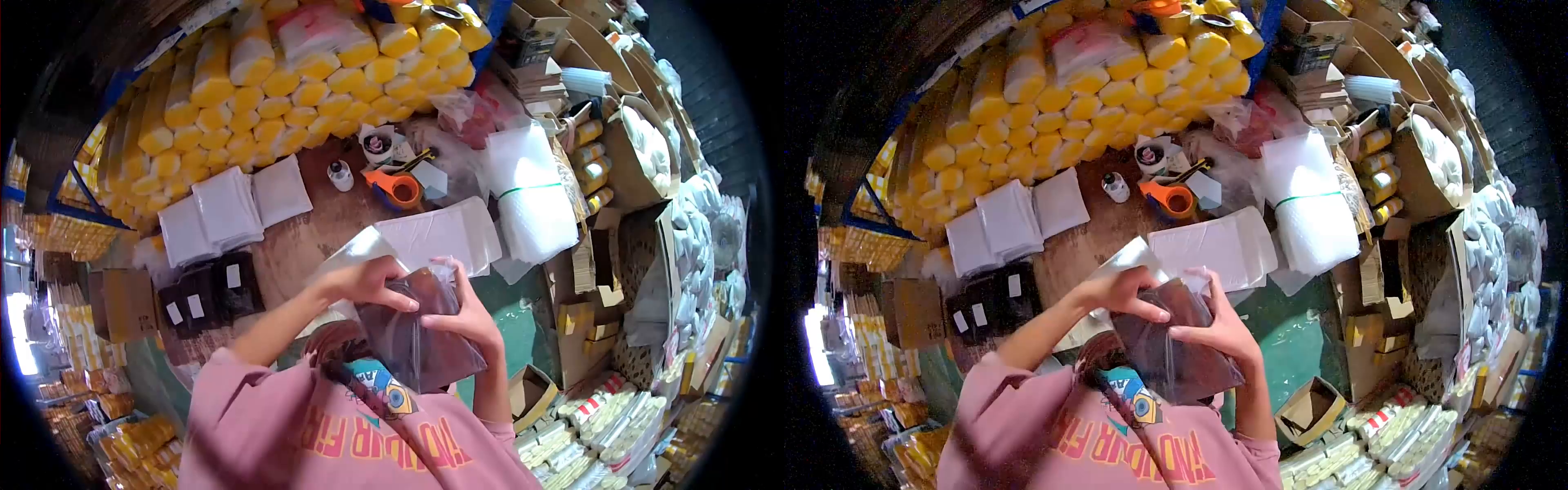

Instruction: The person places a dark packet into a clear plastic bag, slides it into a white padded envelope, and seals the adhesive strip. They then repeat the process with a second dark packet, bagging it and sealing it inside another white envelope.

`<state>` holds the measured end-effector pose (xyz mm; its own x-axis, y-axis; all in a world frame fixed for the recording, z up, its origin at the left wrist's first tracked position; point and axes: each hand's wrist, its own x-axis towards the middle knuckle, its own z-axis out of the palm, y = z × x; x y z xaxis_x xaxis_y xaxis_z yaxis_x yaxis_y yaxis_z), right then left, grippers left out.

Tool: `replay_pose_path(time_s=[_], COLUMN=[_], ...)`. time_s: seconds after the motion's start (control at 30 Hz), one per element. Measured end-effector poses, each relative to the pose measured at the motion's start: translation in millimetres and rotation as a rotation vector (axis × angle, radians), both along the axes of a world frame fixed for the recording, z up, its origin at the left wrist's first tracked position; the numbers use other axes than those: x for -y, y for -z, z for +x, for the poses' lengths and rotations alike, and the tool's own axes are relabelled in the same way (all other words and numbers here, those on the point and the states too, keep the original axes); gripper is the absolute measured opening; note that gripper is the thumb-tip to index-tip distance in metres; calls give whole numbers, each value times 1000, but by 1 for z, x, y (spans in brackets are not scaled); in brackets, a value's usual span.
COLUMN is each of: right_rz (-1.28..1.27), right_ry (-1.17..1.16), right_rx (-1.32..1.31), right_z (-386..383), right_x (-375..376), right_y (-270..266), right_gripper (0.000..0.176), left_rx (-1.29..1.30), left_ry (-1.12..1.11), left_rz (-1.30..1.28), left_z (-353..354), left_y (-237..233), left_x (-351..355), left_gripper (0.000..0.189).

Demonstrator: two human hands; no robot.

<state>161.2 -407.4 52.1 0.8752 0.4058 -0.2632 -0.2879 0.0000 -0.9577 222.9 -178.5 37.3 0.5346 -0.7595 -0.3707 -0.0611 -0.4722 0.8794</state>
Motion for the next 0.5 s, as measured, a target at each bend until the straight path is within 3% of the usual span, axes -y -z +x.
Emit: replay_pose_path(time_s=[0.1,0.13,0.23,0.3,0.33,0.43,0.47,0.5], right_rz=[96,134,150,17,3,27,46,66], right_ry=[153,245,178,76,54,23,29,36], right_rx=[-134,-57,-6,-32,-13,-45,-85,-126], right_z=[7,7,11,12,14,14,14,15], right_x=[4,4,6,7,7,12,13,13], right_y=[18,16,1,-4,4,19,18,18], right_gripper=[77,65,61,59,60,57,55,53], left_rx=[-61,-33,78,191,41,118,214,278], left_ry=[109,118,169,241,218,37,-198,-279], left_rz=[-42,-44,-50,-62,-91,89,-45,-49], left_z=[6,7,9,17,17,11,6,8], left_y=[10,11,16,23,23,0,3,11], left_x=[2,3,8,14,13,9,8,2], left_gripper=[45,44,44,44,41,38,49,24])
